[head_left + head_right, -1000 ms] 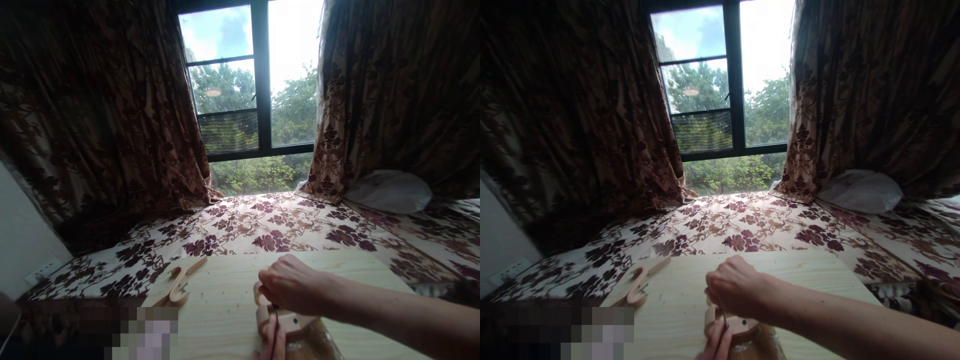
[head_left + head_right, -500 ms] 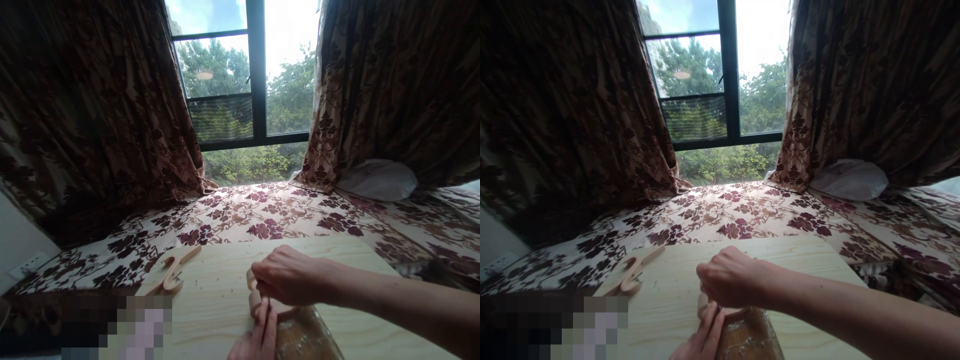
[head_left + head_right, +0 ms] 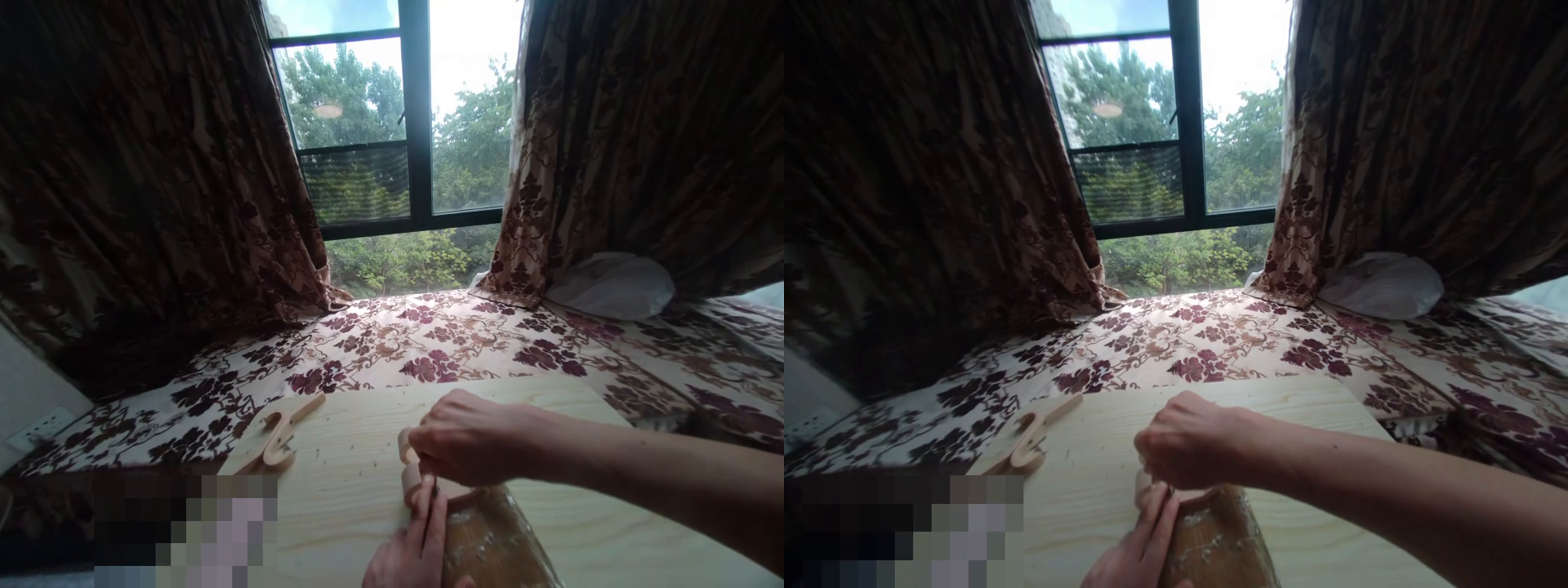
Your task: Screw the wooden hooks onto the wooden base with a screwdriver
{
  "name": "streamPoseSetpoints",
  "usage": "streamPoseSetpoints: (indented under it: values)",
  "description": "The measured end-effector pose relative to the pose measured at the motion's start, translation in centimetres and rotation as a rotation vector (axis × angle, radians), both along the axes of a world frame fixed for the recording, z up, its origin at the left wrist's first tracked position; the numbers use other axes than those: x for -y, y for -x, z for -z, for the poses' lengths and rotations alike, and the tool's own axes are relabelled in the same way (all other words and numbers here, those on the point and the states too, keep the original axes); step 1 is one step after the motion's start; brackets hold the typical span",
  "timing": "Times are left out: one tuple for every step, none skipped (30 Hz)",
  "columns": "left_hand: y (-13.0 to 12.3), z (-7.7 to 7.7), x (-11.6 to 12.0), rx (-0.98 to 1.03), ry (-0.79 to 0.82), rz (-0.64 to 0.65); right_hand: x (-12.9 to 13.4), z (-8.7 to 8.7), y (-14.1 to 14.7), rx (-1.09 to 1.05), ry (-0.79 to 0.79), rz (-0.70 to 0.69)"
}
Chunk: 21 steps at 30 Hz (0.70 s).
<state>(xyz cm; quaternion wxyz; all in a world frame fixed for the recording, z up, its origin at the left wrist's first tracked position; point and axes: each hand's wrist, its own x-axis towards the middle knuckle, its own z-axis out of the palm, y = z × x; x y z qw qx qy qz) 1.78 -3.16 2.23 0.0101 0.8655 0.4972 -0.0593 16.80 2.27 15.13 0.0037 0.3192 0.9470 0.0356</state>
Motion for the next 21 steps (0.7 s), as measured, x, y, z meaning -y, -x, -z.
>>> streamPoseSetpoints:
  values:
    - [0.0,0.0,0.0,0.016,0.019,-0.011,-0.1,0.2,0.0,-0.003,-0.008,0.034]
    - [0.1,-0.1,-0.1,0.035,0.038,-0.022,-0.2,0.4,0.1,-0.003,-0.014,0.068]
    - [0.1,-0.1,-0.1,0.055,0.056,-0.030,-0.3,0.4,0.1,-0.002,-0.019,0.097]
    - [0.2,-0.1,-0.1,0.074,0.074,-0.036,-0.3,0.3,0.1,0.003,-0.019,0.114]
    - [0.2,-0.1,-0.2,0.092,0.090,-0.039,-0.3,0.0,0.1,0.011,-0.014,0.117]
    - [0.3,-0.2,-0.2,0.110,0.105,-0.041,-0.3,-0.3,0.1,0.020,-0.005,0.107]
    - [0.4,-0.2,-0.3,0.129,0.123,-0.038,-0.2,-0.7,0.1,0.027,0.007,0.086]
    - [0.5,-0.3,-0.3,0.150,0.144,-0.031,-0.1,-1.2,0.0,0.036,0.020,0.056]
    - [0.5,-0.5,-0.4,0.170,0.168,-0.021,0.1,-1.6,0.0,0.047,0.033,0.024]
    - [0.5,-0.6,-0.4,0.184,0.189,-0.014,0.2,-1.9,0.0,0.060,0.046,-0.006]
    - [0.5,-0.8,-0.4,0.188,0.204,-0.014,0.3,-2.1,0.0,0.073,0.057,-0.029]
    - [0.5,-1.0,-0.4,0.181,0.213,-0.021,0.3,-2.2,0.0,0.085,0.067,-0.045]
    - [0.5,-1.1,-0.3,0.168,0.215,-0.033,0.4,-2.1,0.1,0.092,0.074,-0.052]
    - [0.4,-1.3,-0.3,0.157,0.213,-0.045,0.3,-2.0,0.2,0.093,0.079,-0.050]
    - [0.4,-1.4,-0.3,0.152,0.217,-0.048,0.3,-1.8,0.2,0.089,0.082,-0.041]
    - [0.4,-1.5,-0.3,0.156,0.221,-0.042,0.2,-1.6,0.3,0.084,0.082,-0.027]
    - [0.4,-1.5,-0.4,0.168,0.227,-0.028,0.2,-1.3,0.3,0.079,0.080,-0.007]
    - [0.4,-1.5,-0.4,0.182,0.235,-0.015,0.1,-1.1,0.3,0.074,0.076,0.017]
    - [0.4,-1.5,-0.5,0.192,0.240,-0.006,0.0,-0.9,0.3,0.071,0.068,0.043]
    - [0.4,-1.4,-0.5,0.197,0.246,-0.002,0.0,-0.8,0.3,0.068,0.058,0.068]
    - [0.5,-1.4,-0.5,0.198,0.250,-0.002,-0.1,-0.8,0.3,0.067,0.049,0.086]
